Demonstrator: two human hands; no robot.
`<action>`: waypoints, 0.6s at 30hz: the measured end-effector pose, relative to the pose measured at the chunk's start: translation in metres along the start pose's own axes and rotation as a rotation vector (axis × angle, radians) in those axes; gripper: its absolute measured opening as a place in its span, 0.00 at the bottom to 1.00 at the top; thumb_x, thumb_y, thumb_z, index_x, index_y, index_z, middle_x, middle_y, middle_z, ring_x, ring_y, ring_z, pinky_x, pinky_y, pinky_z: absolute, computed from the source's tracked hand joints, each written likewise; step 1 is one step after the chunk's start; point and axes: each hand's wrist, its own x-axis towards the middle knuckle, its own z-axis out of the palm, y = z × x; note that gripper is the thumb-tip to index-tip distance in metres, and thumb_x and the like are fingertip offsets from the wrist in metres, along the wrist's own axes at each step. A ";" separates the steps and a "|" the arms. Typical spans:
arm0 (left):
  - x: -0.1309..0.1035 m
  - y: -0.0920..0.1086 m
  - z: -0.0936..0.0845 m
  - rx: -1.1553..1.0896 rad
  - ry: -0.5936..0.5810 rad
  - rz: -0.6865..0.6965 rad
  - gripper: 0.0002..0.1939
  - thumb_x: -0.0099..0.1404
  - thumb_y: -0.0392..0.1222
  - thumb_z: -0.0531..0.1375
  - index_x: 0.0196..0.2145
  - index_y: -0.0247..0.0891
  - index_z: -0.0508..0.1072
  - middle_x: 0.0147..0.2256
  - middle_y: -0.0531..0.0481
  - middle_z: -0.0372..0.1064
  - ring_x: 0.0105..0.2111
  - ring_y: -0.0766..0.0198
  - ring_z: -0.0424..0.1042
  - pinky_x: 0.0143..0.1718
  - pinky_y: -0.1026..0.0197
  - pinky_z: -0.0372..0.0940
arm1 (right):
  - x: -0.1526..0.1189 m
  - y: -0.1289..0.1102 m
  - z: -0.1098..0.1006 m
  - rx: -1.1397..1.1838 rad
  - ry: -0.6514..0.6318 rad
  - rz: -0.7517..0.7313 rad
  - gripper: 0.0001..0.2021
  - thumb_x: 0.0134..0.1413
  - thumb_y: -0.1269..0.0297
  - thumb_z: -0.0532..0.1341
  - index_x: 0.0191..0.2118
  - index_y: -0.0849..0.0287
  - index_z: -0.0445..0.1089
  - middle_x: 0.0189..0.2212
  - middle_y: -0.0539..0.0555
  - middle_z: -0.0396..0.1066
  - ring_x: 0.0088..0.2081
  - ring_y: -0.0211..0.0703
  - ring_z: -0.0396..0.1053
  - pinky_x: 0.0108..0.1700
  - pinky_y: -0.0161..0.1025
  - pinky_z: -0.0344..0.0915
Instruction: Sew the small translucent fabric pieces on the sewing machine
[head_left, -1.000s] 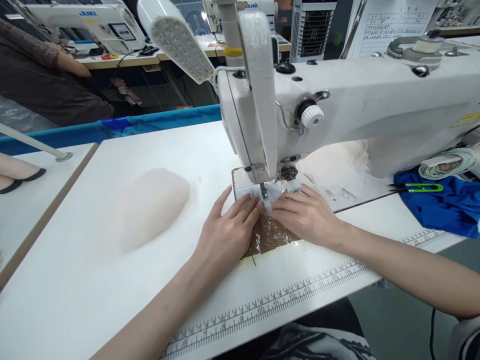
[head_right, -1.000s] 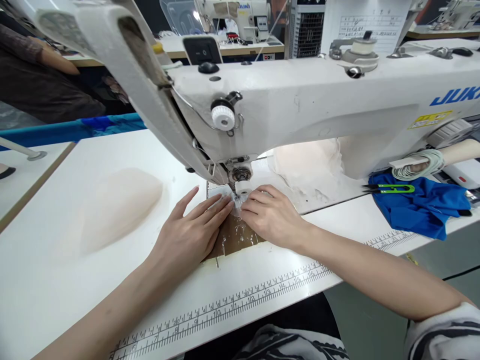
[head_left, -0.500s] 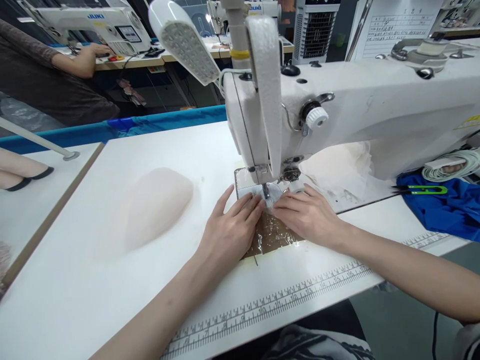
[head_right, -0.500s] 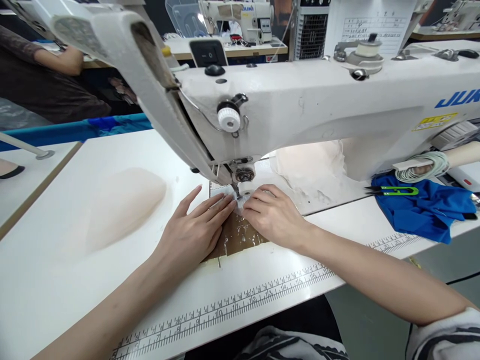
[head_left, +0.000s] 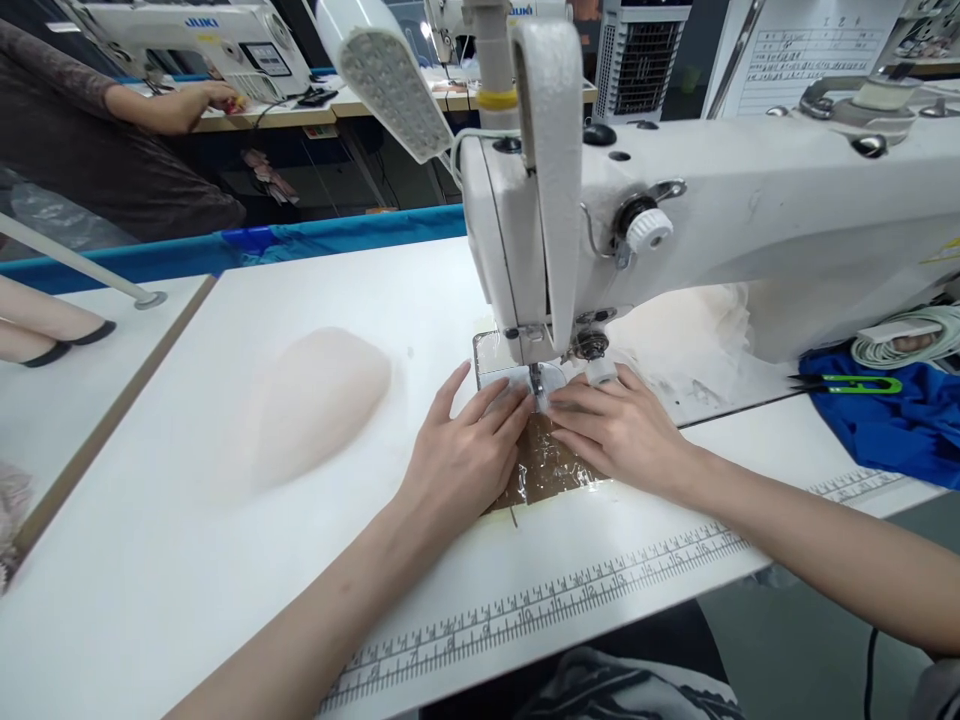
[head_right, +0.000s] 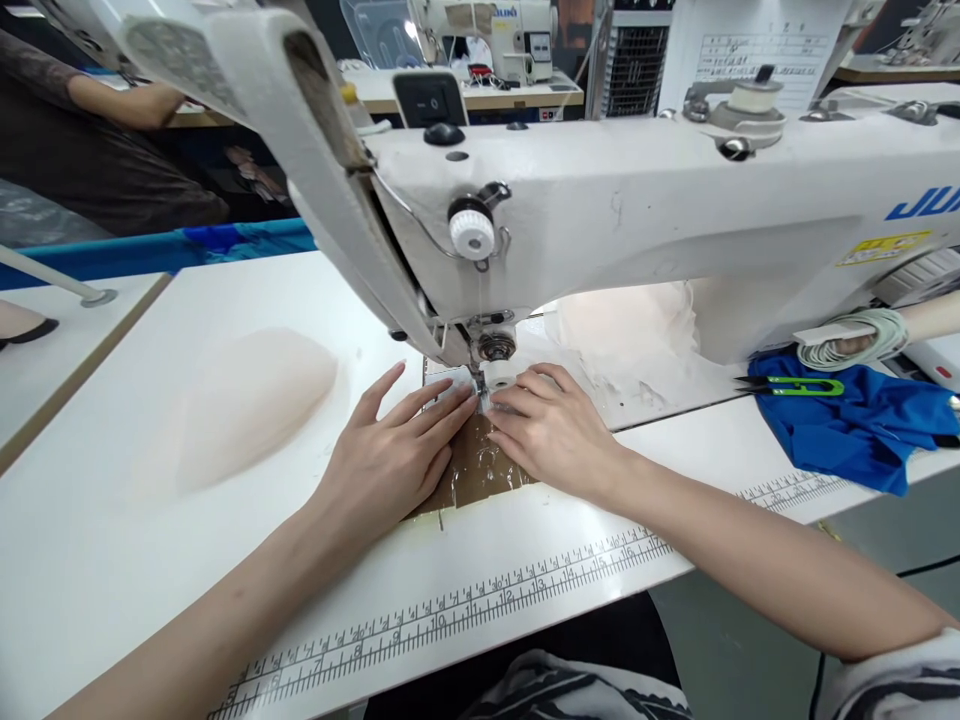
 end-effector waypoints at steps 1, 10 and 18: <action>0.000 0.000 0.000 -0.005 -0.004 -0.008 0.19 0.65 0.32 0.50 0.52 0.35 0.70 0.51 0.45 0.70 0.51 0.53 0.69 0.59 0.39 0.54 | -0.001 0.000 -0.001 0.005 -0.006 0.003 0.11 0.63 0.63 0.56 0.43 0.58 0.74 0.45 0.50 0.74 0.42 0.43 0.67 0.46 0.44 0.58; 0.003 -0.006 0.007 -0.052 -0.026 -0.061 0.21 0.65 0.33 0.49 0.53 0.34 0.69 0.52 0.43 0.69 0.53 0.50 0.67 0.60 0.34 0.50 | 0.003 0.002 0.000 -0.025 -0.039 0.025 0.12 0.63 0.61 0.55 0.45 0.57 0.74 0.46 0.52 0.74 0.45 0.46 0.67 0.50 0.48 0.56; 0.005 -0.008 0.012 -0.070 -0.036 -0.123 0.21 0.65 0.34 0.48 0.54 0.33 0.68 0.53 0.43 0.68 0.54 0.48 0.66 0.61 0.35 0.49 | 0.006 0.006 0.000 -0.126 -0.085 0.050 0.14 0.64 0.59 0.53 0.47 0.55 0.73 0.43 0.54 0.75 0.44 0.49 0.67 0.53 0.51 0.55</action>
